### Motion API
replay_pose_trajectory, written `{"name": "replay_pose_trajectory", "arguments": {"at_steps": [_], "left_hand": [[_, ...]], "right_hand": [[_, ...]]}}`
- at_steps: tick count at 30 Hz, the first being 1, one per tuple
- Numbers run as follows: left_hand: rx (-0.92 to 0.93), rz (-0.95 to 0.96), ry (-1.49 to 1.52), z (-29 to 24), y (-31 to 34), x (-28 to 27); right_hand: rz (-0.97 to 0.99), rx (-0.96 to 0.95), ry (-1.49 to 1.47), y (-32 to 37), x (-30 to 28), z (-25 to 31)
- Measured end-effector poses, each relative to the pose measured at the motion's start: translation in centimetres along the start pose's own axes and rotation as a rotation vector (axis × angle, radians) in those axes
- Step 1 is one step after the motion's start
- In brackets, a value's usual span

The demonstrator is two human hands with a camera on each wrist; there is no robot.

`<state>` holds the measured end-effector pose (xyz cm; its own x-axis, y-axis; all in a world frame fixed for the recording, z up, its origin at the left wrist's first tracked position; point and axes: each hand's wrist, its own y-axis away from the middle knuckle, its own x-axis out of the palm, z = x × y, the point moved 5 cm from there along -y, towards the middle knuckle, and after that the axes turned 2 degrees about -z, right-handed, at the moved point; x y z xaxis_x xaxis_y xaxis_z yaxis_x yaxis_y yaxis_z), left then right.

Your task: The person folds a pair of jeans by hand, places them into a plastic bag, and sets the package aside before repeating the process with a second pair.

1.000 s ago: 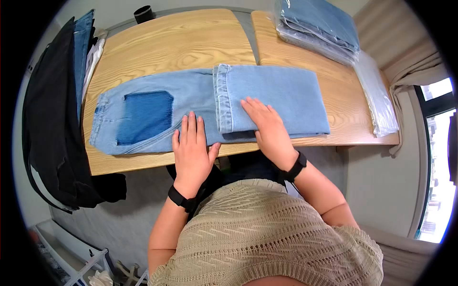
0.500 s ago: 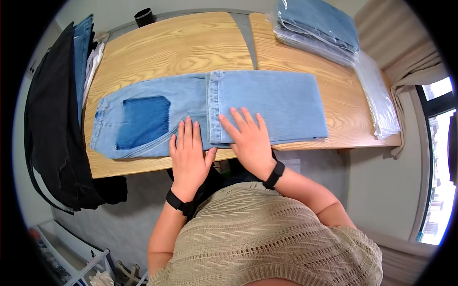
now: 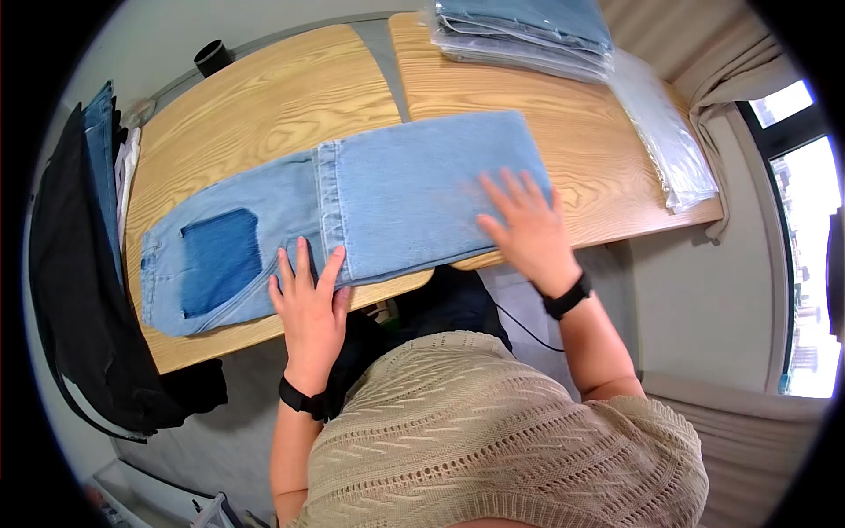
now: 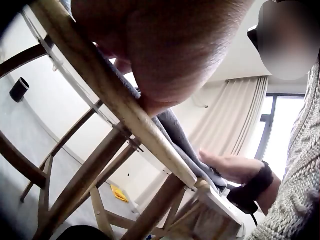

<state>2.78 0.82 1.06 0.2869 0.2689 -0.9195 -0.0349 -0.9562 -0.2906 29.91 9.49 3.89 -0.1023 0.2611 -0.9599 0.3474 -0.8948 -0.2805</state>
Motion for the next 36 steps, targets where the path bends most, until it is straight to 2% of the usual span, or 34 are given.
{"name": "replay_pose_trajectory", "arguments": {"at_steps": [1, 6, 11, 12, 13, 15, 17, 19, 20, 21, 22, 23, 24, 25, 28, 29, 31, 33, 36], "left_hand": [[-0.006, 0.000, -0.007, 0.2, 0.1, 0.1], [0.012, 0.000, -0.023, 0.0, 0.0, 0.0], [0.020, -0.028, -0.030, 0.0, -0.1, -0.1], [0.020, -0.026, -0.021, 0.1, 0.0, -0.1], [0.008, -0.022, -0.038, 0.2, 0.0, -0.1], [0.036, -0.042, 0.026, 0.2, 0.1, -0.3], [0.046, -0.020, -0.008, 1.1, 0.5, -1.4], [0.024, -0.178, 0.608, 4.1, 1.5, -3.3], [-0.093, -0.415, 0.698, 6.1, 2.6, -4.5], [-0.222, -0.673, 0.691, 8.1, 3.7, -6.1], [-0.396, -0.848, 0.585, 10.6, 5.5, -7.4], [-0.650, -0.964, 0.600, 12.7, 7.3, -8.1], [-0.744, -1.017, 0.547, 15.4, 8.9, -8.5], [-0.835, -1.022, 0.631, 17.7, 10.0, -8.5], [-1.003, -0.805, 1.105, 22.2, 10.9, -7.1], [-0.999, -0.801, 1.105, 23.0, 10.8, -7.3], [-0.972, -0.527, 1.316, 23.6, 9.4, -6.4], [-0.955, -0.485, 1.379, 23.7, 7.2, -5.9], [-1.000, -0.620, 1.636, 23.1, 4.3, -5.9]], "right_hand": [[-0.001, 0.037, -0.014, 0.1, 0.3, -1.5], [-0.045, 0.025, 0.002, 0.5, 0.7, -1.8], [-0.035, 0.083, 0.082, 0.2, 0.9, 0.8], [0.027, 0.011, -0.127, -0.6, 0.8, 2.3], [0.030, 0.001, -0.145, -0.9, 0.6, 4.0], [0.040, -0.304, -0.319, -1.4, 0.3, 9.5], [0.044, -0.455, -0.488, -1.9, 0.2, 13.7], [0.023, -0.520, -0.477, -1.9, 0.9, 15.7], [0.003, -0.495, -0.409, -1.9, 1.5, 16.0], [-0.016, -0.469, -0.341, -1.9, 2.0, 16.1], [-0.011, -0.461, -0.347, -1.9, 1.9, 16.1], [-0.008, -0.460, -0.362, -1.9, 1.9, 16.1], [-0.008, -0.462, -0.364, -2.0, 2.0, 16.1], [-0.007, -0.460, -0.363, -2.0, 2.0, 16.1], [-0.005, -0.458, -0.358, -2.1, 2.0, 16.1], [-0.007, -0.453, -0.358, -2.1, 1.9, 16.1], [-0.004, -0.455, -0.373, -2.1, 1.7, 16.0], [-0.016, -0.451, -0.374, -2.0, 1.8, 15.9], [-0.033, -0.452, -0.386, -1.9, 1.8, 15.8]]}}
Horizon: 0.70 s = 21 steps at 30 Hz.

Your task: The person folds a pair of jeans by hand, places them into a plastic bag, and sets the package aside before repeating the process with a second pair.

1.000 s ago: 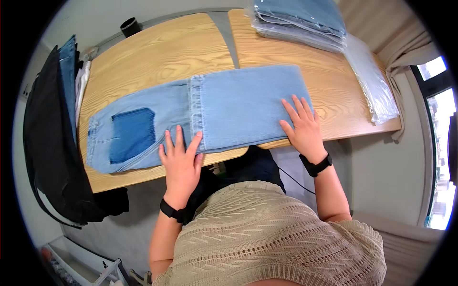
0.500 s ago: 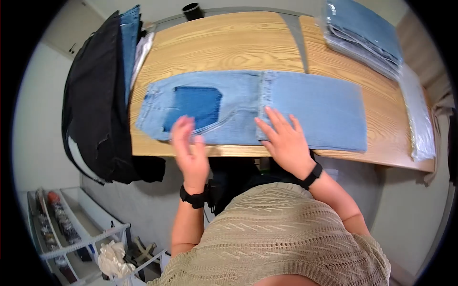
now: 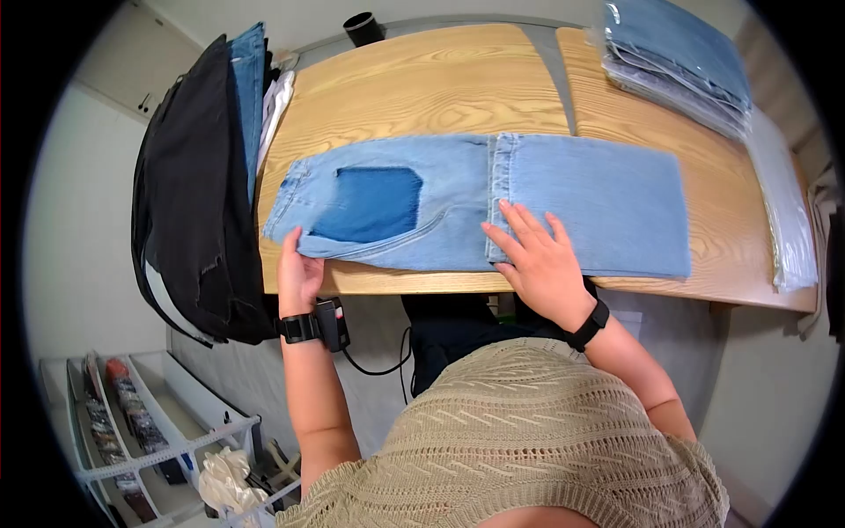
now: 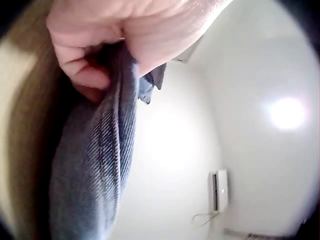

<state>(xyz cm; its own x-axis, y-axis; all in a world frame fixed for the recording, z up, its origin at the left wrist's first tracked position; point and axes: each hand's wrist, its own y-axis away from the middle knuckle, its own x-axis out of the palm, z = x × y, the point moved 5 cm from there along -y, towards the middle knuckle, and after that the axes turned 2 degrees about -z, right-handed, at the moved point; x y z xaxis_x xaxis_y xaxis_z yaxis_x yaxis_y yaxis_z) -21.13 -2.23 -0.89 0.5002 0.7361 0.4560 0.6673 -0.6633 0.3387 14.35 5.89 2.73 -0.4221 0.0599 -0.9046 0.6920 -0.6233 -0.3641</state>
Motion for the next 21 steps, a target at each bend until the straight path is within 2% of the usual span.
{"name": "replay_pose_trajectory", "arguments": {"at_steps": [1, 3, 4, 5, 6, 9, 11, 13, 15, 16, 17, 19, 20, 21], "left_hand": [[-0.004, 0.019, -0.008, -0.4, -0.7, 0.1], [0.002, 0.207, 0.121, -1.3, -2.2, 0.8], [-0.084, 0.473, 0.234, -2.4, -1.3, 3.4], [0.079, 0.263, 0.177, -3.8, 1.0, 7.0], [0.149, 0.206, 0.134, -4.8, 4.4, 11.3], [0.316, 0.415, 0.022, -5.6, 9.6, 20.8], [0.246, 0.492, -0.081, -3.0, 11.2, 25.9], [0.968, 0.846, -1.120, 1.6, 14.7, 30.3], [0.205, 1.246, -0.832, 6.9, 19.7, 34.1], [0.216, 1.254, -0.799, 7.8, 19.7, 34.1], [0.226, 1.259, -0.765, 9.1, 19.4, 33.7], [0.263, 1.243, -0.793, 8.9, 17.6, 32.5], [0.283, 1.195, -0.820, 8.4, 16.8, 31.4], [0.301, 1.143, -0.847, 8.1, 15.9, 30.1]], "right_hand": [[-0.004, -0.007, -0.009, 0.0, 0.0, 0.0], [-0.016, 0.004, -0.010, 0.1, 0.0, -0.1], [-0.018, -0.004, -0.016, 0.2, 0.0, -0.1], [-0.021, 0.018, 0.000, 0.3, 0.1, -0.2], [-0.035, 0.006, -0.013, 0.4, 0.1, -0.2], [-0.062, -0.009, -0.036, 0.7, 0.2, -0.4], [-0.111, -0.024, -0.039, 0.9, 0.3, -0.6], [-0.152, -0.039, -0.016, 1.1, 0.5, -0.8], [0.498, 0.104, -0.060, 1.8, 0.7, -0.9], [-0.133, -0.005, -0.263, 2.1, -0.4, -1.1], [-0.139, 0.005, -0.255, 2.8, 1.3, -1.6], [-0.366, 0.129, -0.329, 1.9, 0.8, -2.0], [-0.290, 0.212, -0.349, 1.6, 0.9, -2.1], [-0.298, 0.220, -0.351, 1.4, 1.0, -2.2]]}}
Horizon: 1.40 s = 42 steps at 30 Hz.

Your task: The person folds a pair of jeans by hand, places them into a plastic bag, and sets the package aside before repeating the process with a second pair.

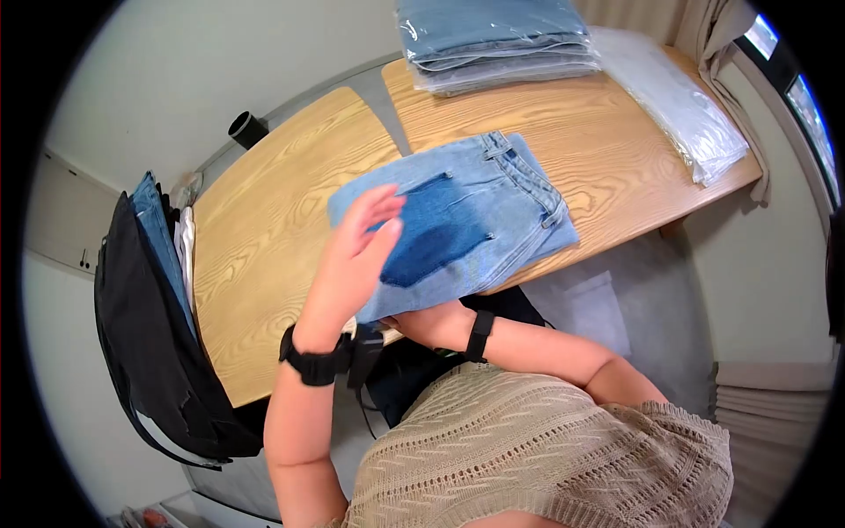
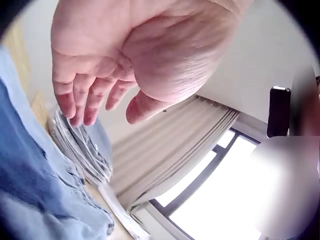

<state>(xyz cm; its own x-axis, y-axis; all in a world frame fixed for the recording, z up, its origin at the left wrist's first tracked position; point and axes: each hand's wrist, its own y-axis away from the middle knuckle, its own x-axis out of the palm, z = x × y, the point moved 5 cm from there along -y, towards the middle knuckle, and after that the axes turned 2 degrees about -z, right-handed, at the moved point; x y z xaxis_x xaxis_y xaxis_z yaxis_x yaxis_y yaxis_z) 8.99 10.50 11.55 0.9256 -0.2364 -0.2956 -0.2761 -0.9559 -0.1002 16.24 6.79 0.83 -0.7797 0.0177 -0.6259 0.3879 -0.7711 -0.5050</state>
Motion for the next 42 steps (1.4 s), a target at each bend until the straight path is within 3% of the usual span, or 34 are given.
{"name": "replay_pose_trajectory", "arguments": {"at_steps": [4, 6, 7, 12, 14, 16, 18, 20, 21, 23, 24, 27, 28, 30, 32, 34, 38, 40, 42], "left_hand": [[-0.109, -0.075, -0.115, 4.7, 3.8, -2.5], [0.077, -0.089, -0.417, 4.7, 5.5, -2.5], [0.055, -0.058, -0.401, 4.8, 6.1, -2.2], [0.111, 0.045, -0.570, 6.4, 7.9, -0.3], [0.118, -0.119, -0.533, 7.8, 8.4, -0.5], [0.137, -0.173, -0.505, 9.3, 9.1, -0.6], [0.084, -0.305, -0.402, 10.6, 9.8, -1.0], [0.091, -0.310, -0.406, 10.3, 9.7, -0.7], [0.096, -0.322, -0.427, 10.3, 9.7, -0.7], [0.097, -0.339, -0.440, 10.0, 9.7, -0.7], [0.103, -0.345, -0.433, 10.0, 9.7, -0.7], [0.100, -0.350, -0.434, 10.2, 9.8, -0.8], [0.103, -0.346, -0.429, 10.3, 9.9, -0.9], [0.103, -0.348, -0.425, 10.2, 9.9, -1.0], [0.091, -0.357, -0.409, 10.0, 9.8, -0.9], [0.096, -0.368, -0.401, 9.9, 9.7, -0.9], [0.091, -0.362, -0.456, 9.8, 9.5, -0.7], [0.087, -0.369, -0.487, 9.4, 9.0, 0.0], [0.087, -0.374, -0.515, 9.1, 8.7, 0.3]], "right_hand": [[0.035, -0.116, -0.008, 0.3, 0.9, -0.1], [-0.054, -0.095, -0.070, 0.3, 0.3, 0.0], [0.058, -0.084, -0.033, 0.4, 0.2, 0.0], [0.231, -0.132, 0.046, 2.3, -1.5, 0.2], [0.312, -0.159, -0.146, 3.4, -5.4, 1.0], [0.558, -0.080, -0.374, 4.1, -9.6, -0.3], [0.410, 0.434, -0.558, 3.2, -16.0, -2.0], [-0.108, 0.448, -0.156, 2.6, -20.4, -6.1], [-0.109, 0.448, -0.141, 2.6, -20.6, -8.0], [-0.289, 0.532, 0.052, 2.8, -21.5, -11.6], [-0.289, 0.525, 0.060, 2.2, -21.7, -11.6], [-0.062, 0.761, -0.224, 1.5, -19.9, -13.9], [-0.057, 0.761, -0.224, 0.8, -20.2, -14.5], [0.187, 0.864, -0.127, -0.3, -19.5, -15.4], [0.247, 0.861, -0.091, -1.5, -19.9, -14.7], [0.427, 0.951, -0.017, -2.0, -19.8, -13.5], [0.280, 0.875, -0.315, -1.5, -19.9, -14.0], [0.086, 0.909, -0.645, -0.9, -20.4, -14.6], [0.092, 0.930, -0.721, 0.0, -20.0, -16.5]]}}
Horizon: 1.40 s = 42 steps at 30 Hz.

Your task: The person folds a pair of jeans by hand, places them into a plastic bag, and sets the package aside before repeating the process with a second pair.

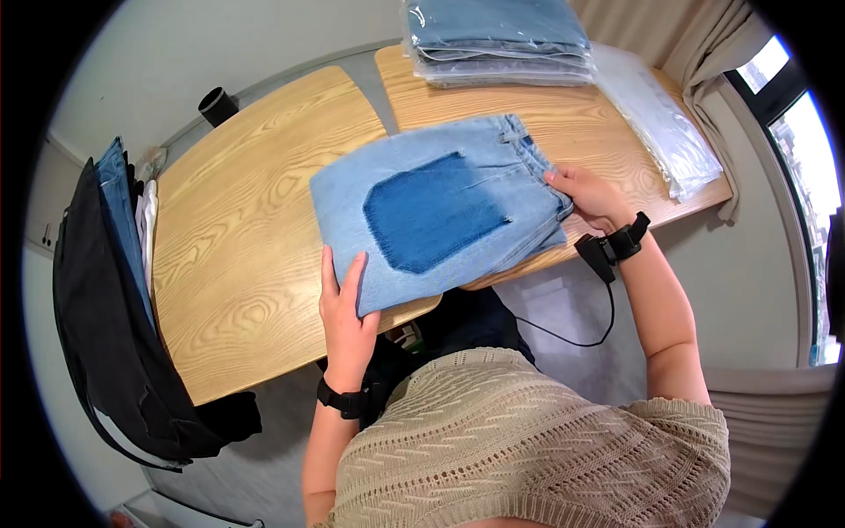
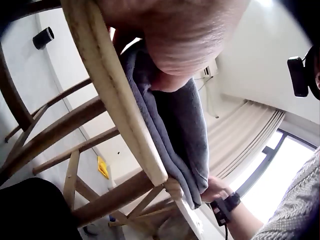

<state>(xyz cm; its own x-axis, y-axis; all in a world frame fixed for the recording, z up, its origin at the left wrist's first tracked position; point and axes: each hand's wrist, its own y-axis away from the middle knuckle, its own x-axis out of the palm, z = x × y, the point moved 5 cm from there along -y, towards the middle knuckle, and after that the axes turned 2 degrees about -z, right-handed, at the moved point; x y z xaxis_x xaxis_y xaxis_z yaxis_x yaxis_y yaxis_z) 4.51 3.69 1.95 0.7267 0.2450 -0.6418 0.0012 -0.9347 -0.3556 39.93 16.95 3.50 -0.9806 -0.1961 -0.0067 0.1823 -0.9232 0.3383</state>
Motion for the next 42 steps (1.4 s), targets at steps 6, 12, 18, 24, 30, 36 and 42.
{"name": "replay_pose_trajectory", "arguments": {"at_steps": [6, 12, 18, 24, 30, 36, 42], "left_hand": [[-0.012, 0.015, 0.069, -0.1, -0.2, 0.2], [-0.025, 0.048, 0.125, 0.1, -0.3, 0.3], [0.020, 0.060, -0.062, 0.0, -0.7, -0.4], [0.229, 0.299, -0.129, -6.3, -2.5, -0.8], [0.369, 0.231, -0.115, -10.4, -5.8, 4.8], [0.149, 0.191, -0.261, -9.9, -7.3, 6.4], [0.228, 0.151, -0.289, -9.6, -7.2, 6.6]], "right_hand": [[-0.315, -0.113, 0.209, -0.3, -1.5, -1.9], [-0.272, -0.086, 0.230, 3.1, 2.3, 0.6], [-0.404, -0.369, 0.732, 2.9, 1.2, 0.4], [-0.211, -0.298, 0.683, 2.9, 1.0, 1.9], [-0.151, -0.227, 0.091, 2.4, 2.7, 6.0], [-0.081, -0.302, 0.060, 2.2, 3.2, 7.0], [-0.029, -0.286, -0.033, 1.3, 2.6, 5.2]]}}
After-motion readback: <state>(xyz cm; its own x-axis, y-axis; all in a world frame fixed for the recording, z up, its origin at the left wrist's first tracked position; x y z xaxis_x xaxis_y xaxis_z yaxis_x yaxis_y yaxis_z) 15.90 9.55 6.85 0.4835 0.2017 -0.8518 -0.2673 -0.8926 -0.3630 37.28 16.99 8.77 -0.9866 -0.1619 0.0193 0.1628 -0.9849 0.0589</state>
